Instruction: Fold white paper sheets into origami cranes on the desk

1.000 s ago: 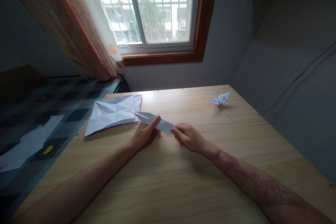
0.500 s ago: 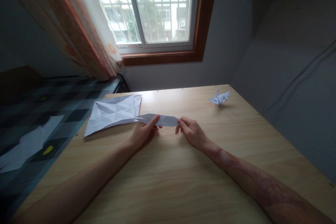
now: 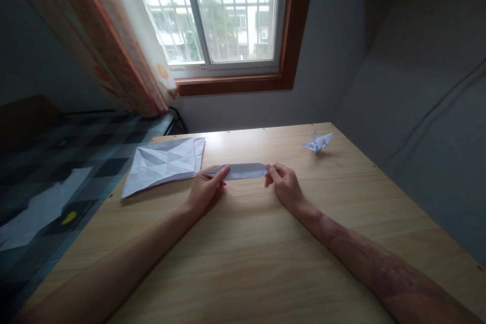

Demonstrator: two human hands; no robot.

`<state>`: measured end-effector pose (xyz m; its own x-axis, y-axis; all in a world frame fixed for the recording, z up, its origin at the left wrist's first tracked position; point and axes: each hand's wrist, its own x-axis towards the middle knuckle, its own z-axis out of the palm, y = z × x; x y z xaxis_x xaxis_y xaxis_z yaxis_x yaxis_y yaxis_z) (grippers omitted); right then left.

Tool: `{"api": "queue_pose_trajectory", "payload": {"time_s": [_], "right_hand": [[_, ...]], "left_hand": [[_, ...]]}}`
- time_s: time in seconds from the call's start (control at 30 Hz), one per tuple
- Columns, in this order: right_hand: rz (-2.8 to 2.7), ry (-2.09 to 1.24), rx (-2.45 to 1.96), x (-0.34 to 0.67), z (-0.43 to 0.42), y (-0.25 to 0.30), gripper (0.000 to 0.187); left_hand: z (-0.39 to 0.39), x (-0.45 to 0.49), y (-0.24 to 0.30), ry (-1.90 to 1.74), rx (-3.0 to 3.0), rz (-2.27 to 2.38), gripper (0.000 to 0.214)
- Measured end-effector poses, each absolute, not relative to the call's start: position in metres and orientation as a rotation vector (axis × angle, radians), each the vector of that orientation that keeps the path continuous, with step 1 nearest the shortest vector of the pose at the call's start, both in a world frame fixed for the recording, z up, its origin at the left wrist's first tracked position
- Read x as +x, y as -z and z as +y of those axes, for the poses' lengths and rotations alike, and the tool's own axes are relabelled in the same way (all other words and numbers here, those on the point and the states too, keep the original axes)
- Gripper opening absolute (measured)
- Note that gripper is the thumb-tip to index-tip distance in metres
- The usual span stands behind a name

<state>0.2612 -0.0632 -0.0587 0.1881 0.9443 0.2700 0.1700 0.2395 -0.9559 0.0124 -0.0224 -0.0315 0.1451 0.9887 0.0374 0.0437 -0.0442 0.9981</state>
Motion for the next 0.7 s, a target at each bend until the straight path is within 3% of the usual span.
{"api": "queue_pose_trajectory", "payload": {"time_s": [0.13,0.3,0.53,0.7], "right_hand": [[-1.083,-0.747,-1.188,0.264,-0.054,0.064,0.046],[-0.975,-0.720,-1.180,0.270,-0.045,0.072,0.050],[-1.232,-0.778,-1.276,0.276,-0.047,0.077,0.039],[-1.454,-0.629,-1.381,0.278,-0.049,0.077,0.029]], "left_hand": [[-0.027,0.013,0.027,-1.031,1.437,1.032,0.044],[-0.031,0.014,0.027,-0.809,1.699,0.909,0.037],[-0.031,0.012,0.028,-0.868,2.002,0.919,0.031],[-0.030,0.010,0.027,-0.791,2.384,0.606,0.020]]}}
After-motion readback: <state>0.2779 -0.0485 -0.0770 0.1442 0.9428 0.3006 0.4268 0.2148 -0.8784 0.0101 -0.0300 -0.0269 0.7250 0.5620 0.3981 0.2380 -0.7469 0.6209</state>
